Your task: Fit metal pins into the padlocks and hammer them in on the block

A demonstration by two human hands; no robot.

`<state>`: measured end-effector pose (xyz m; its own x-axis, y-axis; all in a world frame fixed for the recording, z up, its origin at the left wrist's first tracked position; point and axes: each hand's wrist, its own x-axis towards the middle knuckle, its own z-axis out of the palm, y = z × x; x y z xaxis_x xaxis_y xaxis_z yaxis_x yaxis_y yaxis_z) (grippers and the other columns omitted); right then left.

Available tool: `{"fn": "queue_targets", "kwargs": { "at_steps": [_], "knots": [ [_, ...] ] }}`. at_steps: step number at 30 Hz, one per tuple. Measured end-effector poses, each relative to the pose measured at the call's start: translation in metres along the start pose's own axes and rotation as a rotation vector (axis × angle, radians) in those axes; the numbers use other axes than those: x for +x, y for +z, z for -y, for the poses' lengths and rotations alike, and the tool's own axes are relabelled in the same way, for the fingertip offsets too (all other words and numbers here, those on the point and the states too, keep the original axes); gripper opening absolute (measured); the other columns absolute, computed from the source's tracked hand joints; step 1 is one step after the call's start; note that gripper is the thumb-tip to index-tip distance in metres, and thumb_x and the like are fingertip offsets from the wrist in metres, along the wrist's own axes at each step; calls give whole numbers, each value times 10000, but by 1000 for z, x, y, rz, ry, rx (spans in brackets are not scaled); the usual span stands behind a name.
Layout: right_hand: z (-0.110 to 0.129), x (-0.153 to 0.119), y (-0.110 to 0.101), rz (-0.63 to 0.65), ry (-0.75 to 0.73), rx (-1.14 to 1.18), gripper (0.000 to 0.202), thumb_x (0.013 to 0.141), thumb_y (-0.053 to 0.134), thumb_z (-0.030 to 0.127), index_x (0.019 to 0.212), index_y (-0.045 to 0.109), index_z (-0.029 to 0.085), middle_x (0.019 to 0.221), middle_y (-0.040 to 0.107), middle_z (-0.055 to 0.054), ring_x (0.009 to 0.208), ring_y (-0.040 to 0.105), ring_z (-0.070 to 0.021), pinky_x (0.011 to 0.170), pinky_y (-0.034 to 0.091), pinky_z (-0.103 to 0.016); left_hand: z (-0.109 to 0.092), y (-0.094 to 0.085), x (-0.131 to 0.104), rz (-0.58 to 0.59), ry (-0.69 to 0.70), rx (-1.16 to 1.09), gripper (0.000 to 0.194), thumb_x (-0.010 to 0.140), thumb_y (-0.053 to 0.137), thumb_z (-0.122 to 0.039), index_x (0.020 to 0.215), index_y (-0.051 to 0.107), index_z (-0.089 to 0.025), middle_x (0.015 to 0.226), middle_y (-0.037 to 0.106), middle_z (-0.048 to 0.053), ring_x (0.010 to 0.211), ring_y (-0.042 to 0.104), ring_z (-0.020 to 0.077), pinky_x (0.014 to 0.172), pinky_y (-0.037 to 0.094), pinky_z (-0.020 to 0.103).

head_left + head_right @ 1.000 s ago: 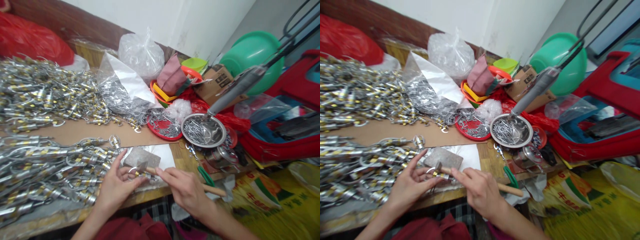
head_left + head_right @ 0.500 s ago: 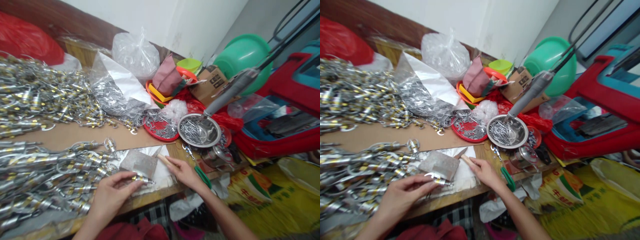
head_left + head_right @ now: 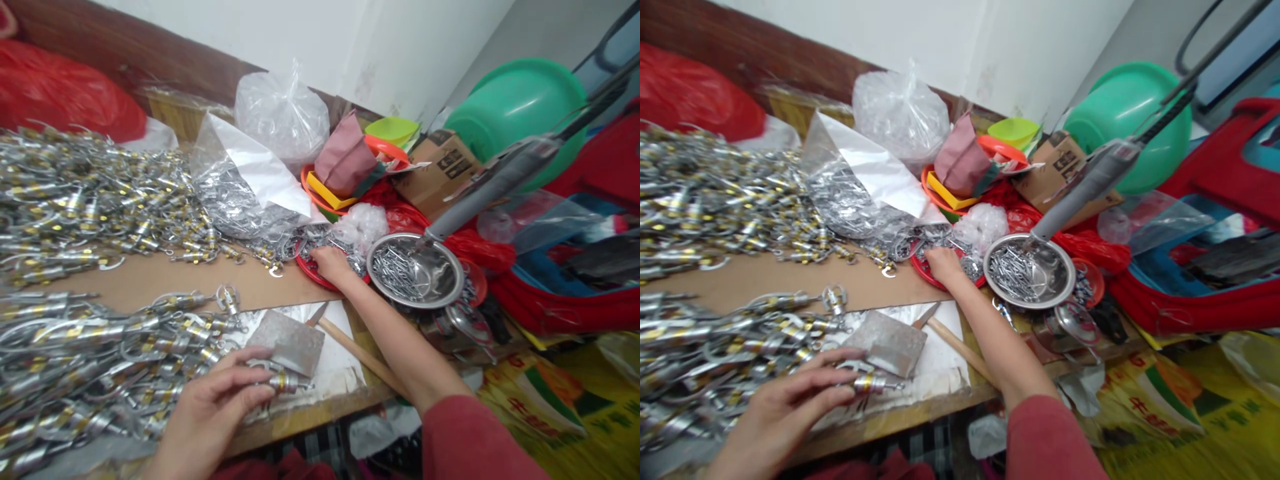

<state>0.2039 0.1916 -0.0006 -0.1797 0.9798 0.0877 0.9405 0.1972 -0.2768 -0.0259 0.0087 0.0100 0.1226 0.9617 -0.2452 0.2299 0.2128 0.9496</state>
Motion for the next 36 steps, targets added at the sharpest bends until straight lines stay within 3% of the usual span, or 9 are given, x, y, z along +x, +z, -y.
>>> {"fn": "queue_targets", "kwargs": {
  "at_steps": [5,9,15,19,22,26,29,32,36],
  "knots": [
    [5,-9,-11,-71,24,102,290,658,559,30,928,625,114,968,637,-133,936,575,-238,842,423,-343,1,7,-1,-169,328,125,100,631,641,-334,635,731,-290,856,630,63,826,602,238,721,476,306],
    [37,-54,-21,-126,9,283,215,788,503,176,956,617,106,893,666,-93,765,622,-152,709,492,-262,-3,8,2,-158,474,118,109,667,626,-259,679,733,-279,701,636,38,670,608,178,596,480,240],
    [90,-137,-22,-68,-222,888,85,712,610,186,714,690,158,687,678,-41,624,613,-125,582,479,-213,2,10,4,-179,338,7,322,593,699,-208,905,674,-285,688,646,-34,631,605,127,616,495,203],
    [98,-149,-16,-36,-193,1001,62,682,634,167,685,696,172,662,665,-32,631,600,-131,596,469,-224,5,14,3,-153,272,-140,490,624,681,-197,1089,564,-299,602,570,-80,566,574,91,617,497,189],
    [98,-148,-11,-31,-188,1081,34,668,657,179,666,690,176,658,654,-25,653,596,-136,644,470,-243,1,13,2,-191,309,-49,422,592,707,-197,1001,638,-275,614,600,-56,571,573,103,600,483,186],
    [98,-154,-9,-42,-209,1074,53,691,649,214,670,673,172,673,647,-29,684,593,-142,669,470,-259,-5,8,-1,-136,373,53,143,605,687,-204,723,729,-271,663,659,-3,635,604,144,587,465,200],
    [98,-163,-9,-128,-259,972,95,702,642,215,772,643,151,749,627,-51,726,586,-146,674,477,-264,-5,4,-3,-105,284,-3,102,609,678,-206,636,729,-291,657,663,-2,636,609,146,574,461,196],
    [93,-174,-5,-284,-434,796,253,672,663,162,909,581,129,843,606,-86,794,578,-159,696,489,-268,-6,2,-4,-122,198,-121,103,576,703,-212,609,724,-307,677,672,-13,666,613,146,614,469,196],
    [82,-181,-1,-470,-701,494,245,742,511,11,939,581,139,875,629,-97,800,588,-145,668,486,-243,-9,1,-7,-60,136,-149,71,554,724,-241,604,725,-292,673,673,-5,646,611,149,589,475,201]
  ]
}}
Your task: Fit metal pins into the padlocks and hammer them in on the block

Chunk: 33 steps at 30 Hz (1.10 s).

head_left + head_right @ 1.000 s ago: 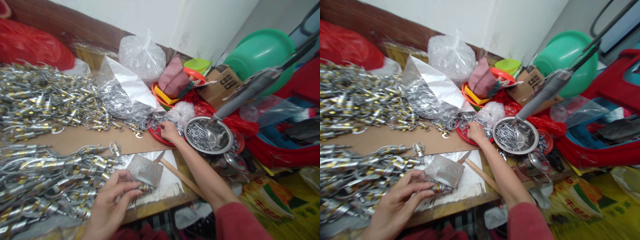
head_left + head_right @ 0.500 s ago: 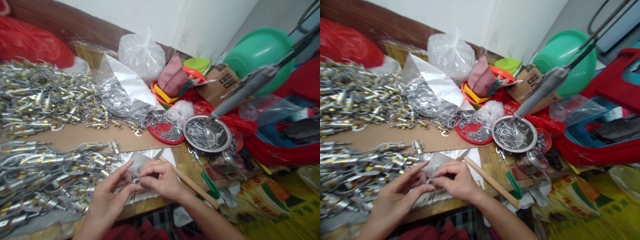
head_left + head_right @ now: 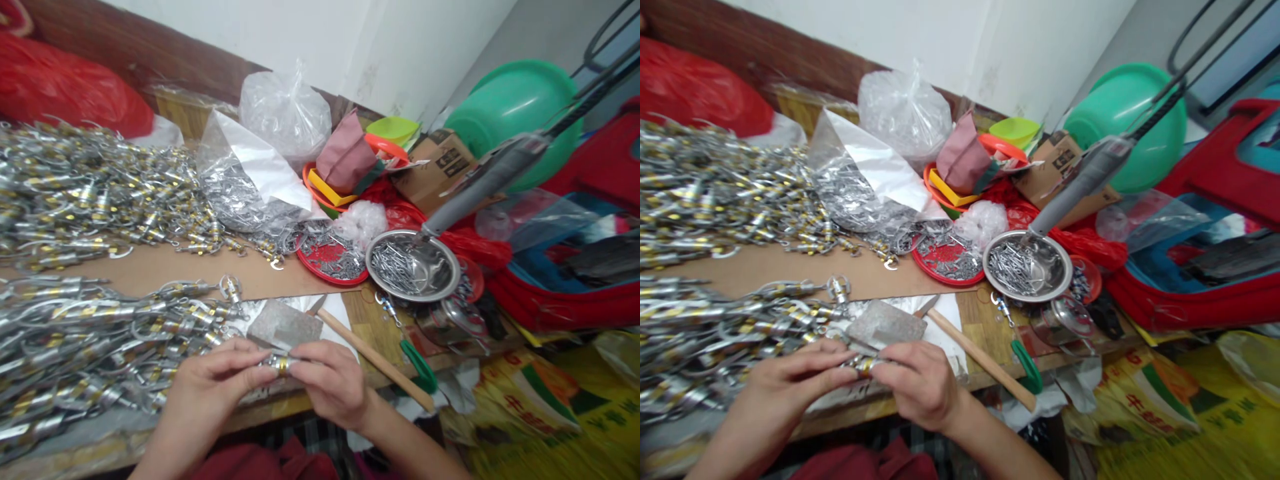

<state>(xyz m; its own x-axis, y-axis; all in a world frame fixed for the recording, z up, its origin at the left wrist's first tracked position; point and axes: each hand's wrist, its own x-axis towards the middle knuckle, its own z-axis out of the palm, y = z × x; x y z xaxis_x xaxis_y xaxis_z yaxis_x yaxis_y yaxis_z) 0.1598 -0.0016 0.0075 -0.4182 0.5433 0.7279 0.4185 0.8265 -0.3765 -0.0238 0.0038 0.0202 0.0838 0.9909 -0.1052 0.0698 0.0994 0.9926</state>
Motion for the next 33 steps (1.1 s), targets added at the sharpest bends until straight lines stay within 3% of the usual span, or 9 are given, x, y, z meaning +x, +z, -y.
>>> {"fn": "queue_targets", "kwargs": {
  "at_steps": [6,10,16,19,21,25,28,31,33],
  "knots": [
    [1,8,-16,110,-207,-134,150,796,508,91,902,615,95,894,646,-122,858,591,-177,706,496,-276,-3,0,-3,41,47,176,33,568,709,-292,570,723,-263,653,672,15,623,608,160,561,467,212],
    [3,11,-18,128,-207,-170,142,798,513,106,874,634,104,851,657,-106,802,599,-164,672,496,-263,-6,-1,-1,137,108,272,89,629,658,-291,574,714,-249,634,663,16,603,605,156,558,456,216],
    [3,4,-9,56,-20,-153,187,760,504,71,840,649,158,756,654,-56,627,576,-116,548,461,-221,-13,-2,1,151,176,303,115,672,621,-295,591,690,-251,786,670,14,756,613,168,684,451,227],
    [6,1,-3,21,88,-68,146,739,553,101,827,661,144,696,649,-56,599,587,-112,540,464,-201,-9,2,0,181,37,207,130,699,599,-315,648,692,-240,779,697,12,754,626,174,704,468,241],
    [9,0,-1,8,187,-6,125,740,586,167,825,672,134,664,651,-60,564,586,-111,517,464,-192,-3,6,-2,139,-66,76,147,664,637,-332,750,692,-227,777,710,16,737,638,182,689,492,252],
    [9,8,-8,106,427,98,152,729,629,268,772,698,140,586,644,-41,501,568,-109,468,448,-188,9,15,-5,51,-198,-222,530,557,740,-288,1057,577,-216,931,698,35,834,640,202,704,520,257],
    [-17,24,-19,283,480,84,142,737,630,287,762,699,166,665,672,-18,598,607,-108,556,477,-185,14,18,-4,60,-245,-290,570,575,736,-272,1097,520,-197,930,688,48,863,636,200,731,518,249],
    [-69,44,-25,299,577,-373,195,846,485,230,913,662,189,927,674,-22,849,610,-117,773,463,-219,14,20,-3,59,-274,-312,584,598,726,-272,1118,467,-212,883,673,36,873,629,181,743,504,223],
    [-107,57,-23,327,623,-484,242,852,446,169,1016,623,179,1033,641,-62,943,585,-162,832,434,-278,11,22,-4,50,-284,-334,612,600,726,-265,1131,424,-231,830,658,16,827,638,165,725,502,212]
  ]
}}
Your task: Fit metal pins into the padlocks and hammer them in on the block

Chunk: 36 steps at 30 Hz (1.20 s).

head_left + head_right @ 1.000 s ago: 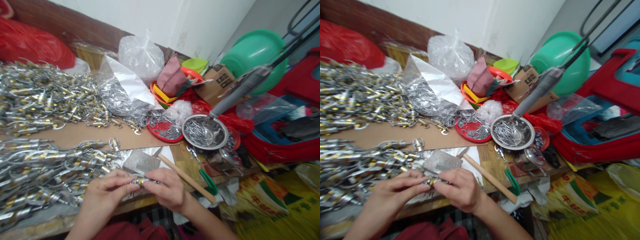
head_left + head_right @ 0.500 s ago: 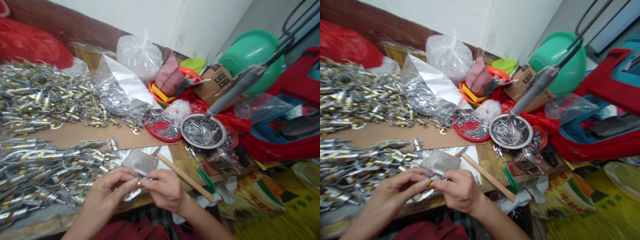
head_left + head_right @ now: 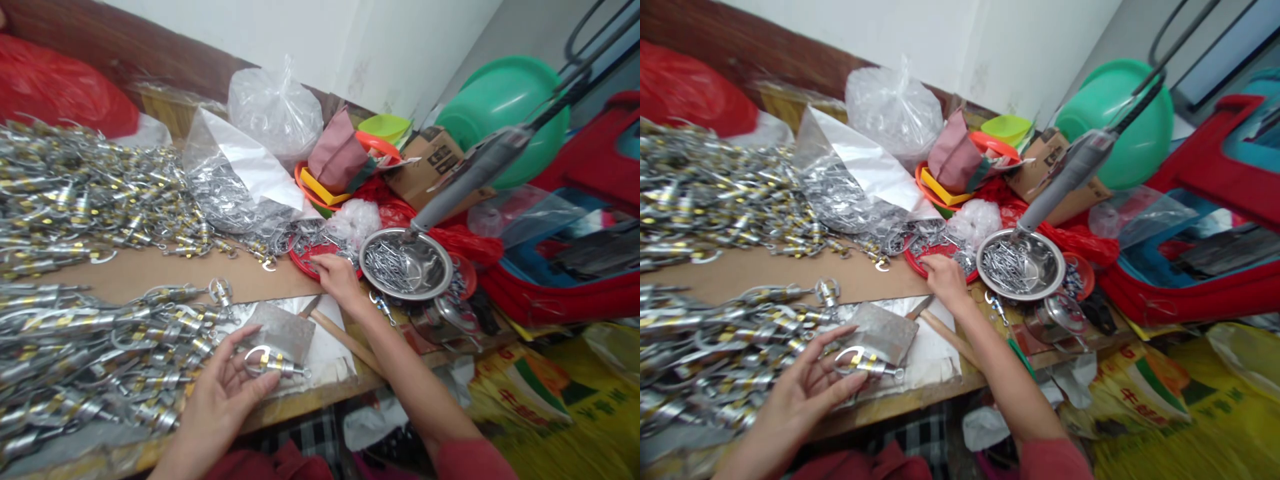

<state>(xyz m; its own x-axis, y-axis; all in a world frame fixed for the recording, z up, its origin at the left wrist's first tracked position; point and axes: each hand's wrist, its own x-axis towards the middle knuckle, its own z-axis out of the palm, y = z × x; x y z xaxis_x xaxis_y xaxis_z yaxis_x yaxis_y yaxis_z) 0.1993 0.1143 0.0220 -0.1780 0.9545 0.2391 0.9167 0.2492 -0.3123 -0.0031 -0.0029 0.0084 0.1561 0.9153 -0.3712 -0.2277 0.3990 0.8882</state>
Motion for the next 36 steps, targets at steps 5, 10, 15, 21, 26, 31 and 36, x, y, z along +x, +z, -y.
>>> {"fn": "queue_targets", "kwargs": {
  "at_steps": [5,10,15,21,26,31,36],
  "knots": [
    [-22,51,26,123,23,-117,240,765,505,125,952,641,192,913,670,-97,916,592,-246,793,426,-336,-3,5,-1,1,-1,-57,630,589,730,-253,1113,380,-238,779,630,7,798,640,175,694,505,239],
    [-31,61,29,163,27,-120,301,691,557,100,977,630,161,966,651,-107,919,582,-232,792,418,-289,0,3,4,2,-22,-46,623,565,741,-246,1079,389,-225,700,594,-23,677,638,155,624,497,239],
    [-30,46,12,86,11,-22,201,751,514,116,881,667,135,927,661,-88,878,593,-184,803,427,-269,4,3,5,-26,-18,-108,608,533,756,-223,1024,397,-240,687,567,-54,636,628,136,602,485,231],
    [20,-32,-7,112,-209,262,123,784,553,178,808,674,170,773,680,-15,707,613,-113,673,469,-209,6,4,5,-44,1,-138,577,517,756,-213,976,408,-239,684,576,-51,618,621,133,585,479,230],
    [44,-69,-15,174,-420,312,106,775,572,198,753,671,167,704,656,-30,700,571,-140,661,439,-244,6,4,5,-28,15,-150,580,520,752,-197,978,399,-244,663,579,-63,561,604,117,550,471,223],
    [52,-61,1,187,-430,428,110,768,586,206,772,691,177,698,656,-18,675,565,-119,658,428,-220,4,4,4,17,24,-182,561,556,733,-181,980,369,-234,681,613,-36,580,615,128,555,477,231],
    [65,-60,17,115,-274,421,114,734,623,268,774,713,211,638,629,-9,593,548,-107,569,410,-207,2,6,2,13,34,-205,556,550,736,-190,969,373,-225,724,652,-6,560,608,116,536,472,216]
  ]
}}
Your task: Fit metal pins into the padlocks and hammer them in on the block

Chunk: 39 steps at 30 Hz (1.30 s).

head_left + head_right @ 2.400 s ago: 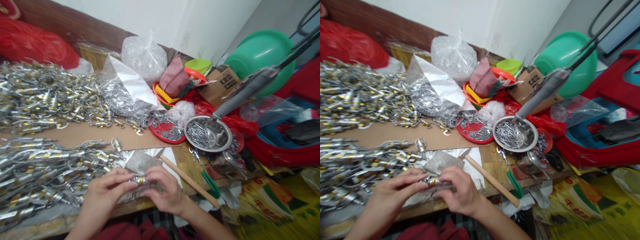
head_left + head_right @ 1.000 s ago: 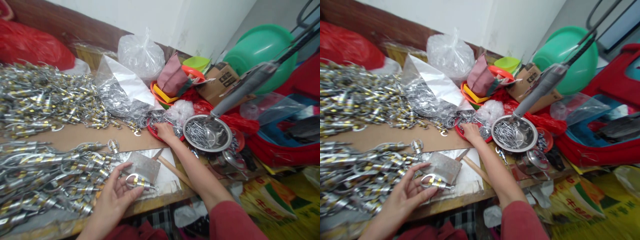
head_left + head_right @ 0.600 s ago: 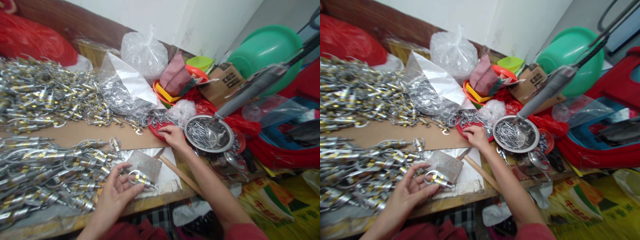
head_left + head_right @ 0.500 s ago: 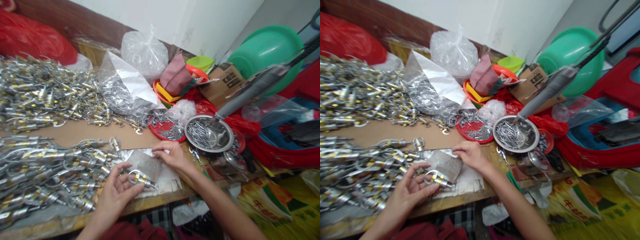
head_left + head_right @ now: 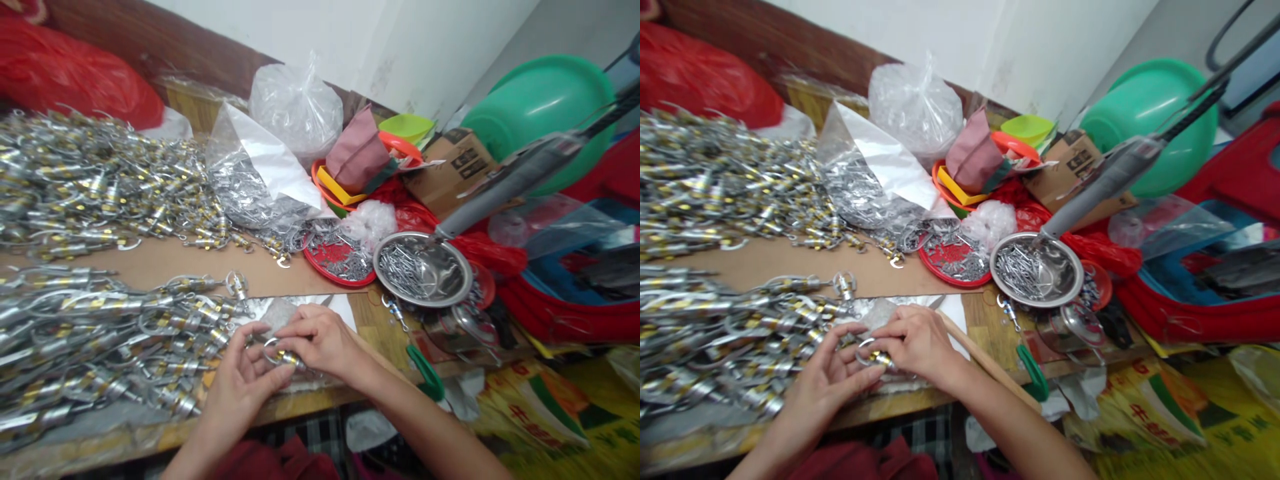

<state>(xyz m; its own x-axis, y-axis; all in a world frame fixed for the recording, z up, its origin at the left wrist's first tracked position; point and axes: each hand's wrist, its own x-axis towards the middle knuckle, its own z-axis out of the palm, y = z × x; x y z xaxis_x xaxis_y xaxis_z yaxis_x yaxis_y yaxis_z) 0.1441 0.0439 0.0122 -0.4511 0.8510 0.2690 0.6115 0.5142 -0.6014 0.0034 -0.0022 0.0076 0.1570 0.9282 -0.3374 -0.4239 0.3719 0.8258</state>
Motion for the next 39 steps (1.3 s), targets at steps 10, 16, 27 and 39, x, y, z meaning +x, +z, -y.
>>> {"fn": "queue_targets", "kwargs": {
  "at_steps": [10,16,27,39],
  "knots": [
    [4,-2,-18,106,258,289,74,698,623,120,699,680,167,635,633,19,591,568,-95,544,415,-175,1,-1,0,0,-21,4,562,558,736,-180,987,379,-239,676,616,-41,603,626,135,558,490,226],
    [3,-2,-9,69,68,83,80,717,639,219,743,712,196,648,635,-2,620,571,-109,573,425,-195,2,-1,0,12,-1,16,543,579,722,-175,987,367,-235,715,641,-13,613,623,137,556,493,233],
    [-28,-43,-33,-333,289,-46,197,795,539,243,972,601,182,901,604,-59,854,562,-171,752,445,-291,8,-7,6,21,-11,51,572,578,734,-178,1006,363,-252,698,562,-56,603,600,123,548,510,242],
    [-11,-78,-56,-221,147,-227,322,824,463,131,1139,480,199,1007,577,-64,924,563,-164,780,461,-265,9,-7,5,13,5,74,574,575,733,-194,1011,365,-250,715,575,-43,620,621,146,539,512,249]
  ]
}}
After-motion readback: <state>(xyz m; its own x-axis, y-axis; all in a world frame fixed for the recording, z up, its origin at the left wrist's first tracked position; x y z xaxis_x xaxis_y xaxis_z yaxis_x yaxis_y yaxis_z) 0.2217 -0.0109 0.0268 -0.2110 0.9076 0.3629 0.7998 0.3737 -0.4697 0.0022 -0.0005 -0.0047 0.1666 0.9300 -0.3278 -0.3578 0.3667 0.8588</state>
